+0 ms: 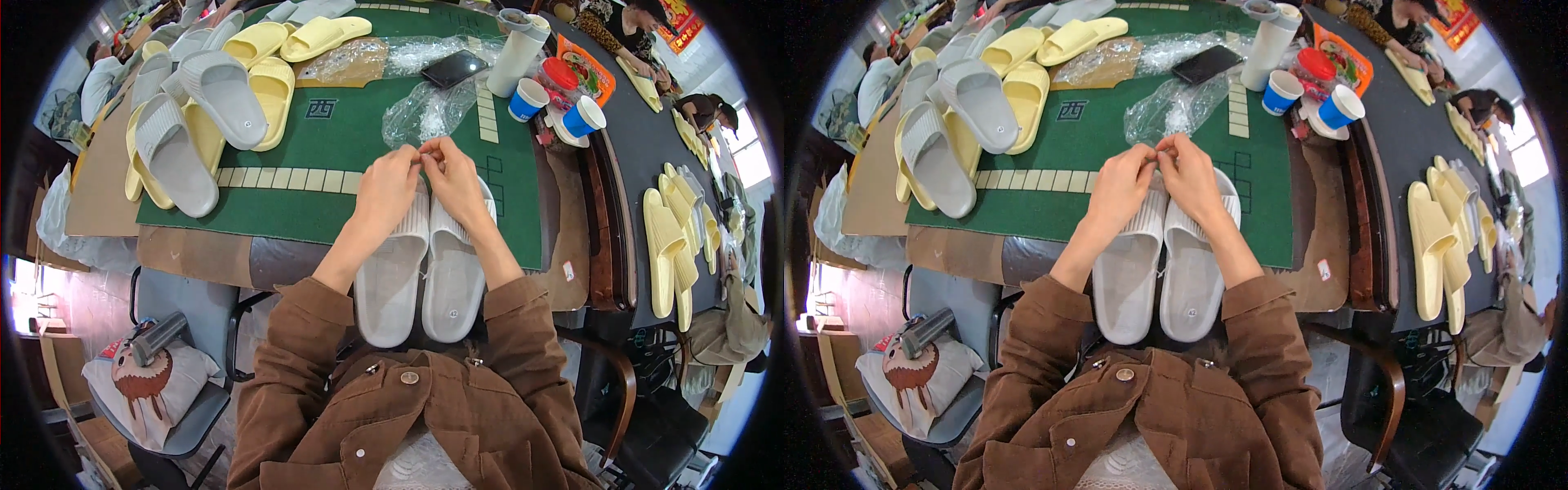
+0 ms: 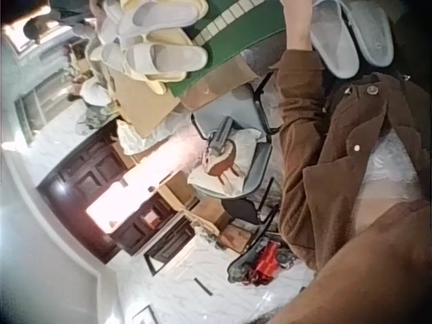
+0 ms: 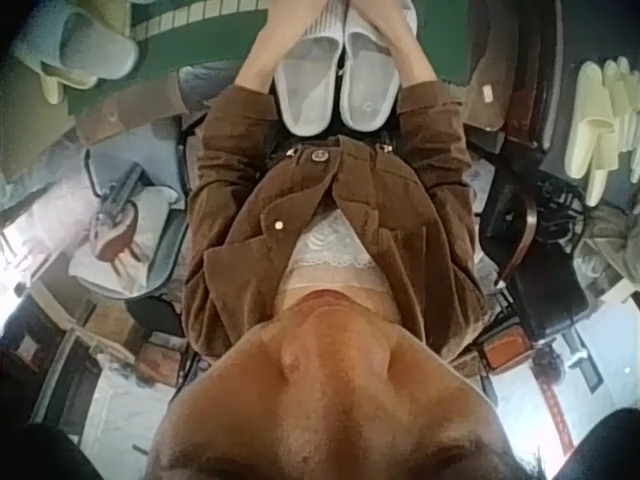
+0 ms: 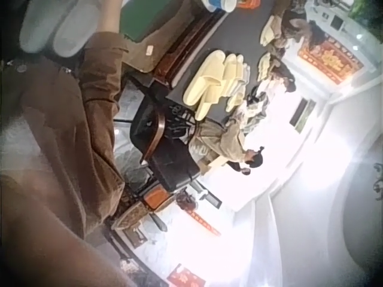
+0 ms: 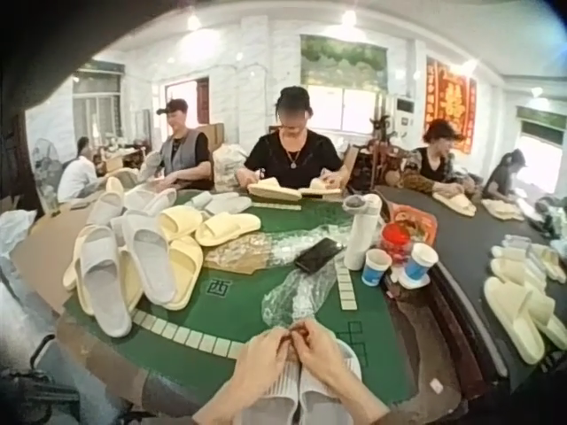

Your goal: Assembling and finishing slippers/sandals at a work table in a manufacturing environment.

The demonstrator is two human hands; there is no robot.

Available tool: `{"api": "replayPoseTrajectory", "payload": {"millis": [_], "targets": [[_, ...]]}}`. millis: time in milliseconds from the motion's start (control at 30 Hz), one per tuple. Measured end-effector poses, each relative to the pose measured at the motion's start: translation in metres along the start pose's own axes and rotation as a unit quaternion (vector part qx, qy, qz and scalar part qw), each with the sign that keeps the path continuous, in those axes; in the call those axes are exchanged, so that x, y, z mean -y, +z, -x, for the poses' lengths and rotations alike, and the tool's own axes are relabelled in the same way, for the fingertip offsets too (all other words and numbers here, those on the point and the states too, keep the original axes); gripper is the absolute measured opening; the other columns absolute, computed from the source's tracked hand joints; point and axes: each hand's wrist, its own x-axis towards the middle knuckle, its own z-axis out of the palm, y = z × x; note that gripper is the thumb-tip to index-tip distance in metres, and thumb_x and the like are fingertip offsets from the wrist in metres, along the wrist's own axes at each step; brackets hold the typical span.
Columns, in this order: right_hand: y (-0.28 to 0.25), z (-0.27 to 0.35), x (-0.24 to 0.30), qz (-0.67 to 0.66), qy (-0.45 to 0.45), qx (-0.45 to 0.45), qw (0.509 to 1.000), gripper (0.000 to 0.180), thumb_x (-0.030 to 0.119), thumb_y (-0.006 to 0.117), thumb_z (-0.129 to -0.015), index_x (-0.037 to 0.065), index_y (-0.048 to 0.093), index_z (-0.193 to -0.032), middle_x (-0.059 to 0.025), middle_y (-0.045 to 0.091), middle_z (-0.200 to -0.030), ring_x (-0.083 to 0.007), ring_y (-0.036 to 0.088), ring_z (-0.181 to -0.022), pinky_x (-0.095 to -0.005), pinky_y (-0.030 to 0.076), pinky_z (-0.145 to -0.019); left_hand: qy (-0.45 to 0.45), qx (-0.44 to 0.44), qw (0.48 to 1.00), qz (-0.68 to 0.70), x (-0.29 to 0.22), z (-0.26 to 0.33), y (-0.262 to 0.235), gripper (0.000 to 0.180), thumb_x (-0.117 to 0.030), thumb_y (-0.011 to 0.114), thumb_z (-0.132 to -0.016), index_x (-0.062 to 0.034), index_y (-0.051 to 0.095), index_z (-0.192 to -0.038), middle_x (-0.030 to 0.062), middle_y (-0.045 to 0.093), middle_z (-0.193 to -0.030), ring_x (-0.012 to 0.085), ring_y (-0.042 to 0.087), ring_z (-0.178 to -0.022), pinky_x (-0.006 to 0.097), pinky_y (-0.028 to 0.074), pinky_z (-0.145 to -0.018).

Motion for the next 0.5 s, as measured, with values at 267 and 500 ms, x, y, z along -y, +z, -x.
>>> {"api": "replayPoseTrajectory", "payload": {"millis": [267, 500], "targets": [[-0.005, -0.003, 0.004, -0.007, -0.012, 0.04, 0.999, 0.015, 0.005, 0.061, -0.083, 0.001, 0.058, -0.097, -0.012, 0.06, -0.073, -0.0227, 0.058, -0.063, -0.0336, 0.045, -0.059, 0.031, -0.044, 0.997, -0.048, 0.002, 0.002, 0.003, 0.01, -0.01, 0.055, -0.088, -0.0006, 0.058, -0.088, 0.017, 0.064, -0.088, 0.0377, 0.062, -0.083, 0.047, 0.049, -0.07], [-0.007, -0.003, -0.01, 0.063, 0.034, -0.065, 0.995, 0.014, 0.006, 0.058, -0.086, 0.001, 0.061, -0.1, -0.0073, 0.057, -0.07, -0.0136, 0.052, -0.06, -0.0289, 0.042, -0.057, 0.011, 0.023, 0.999, -0.047, 0.007, 0.004, 0.004, 0.01, -0.01, 0.055, -0.088, -0.0005, 0.058, -0.089, 0.0172, 0.064, -0.089, 0.0381, 0.061, -0.085, 0.046, 0.047, -0.071]]}}
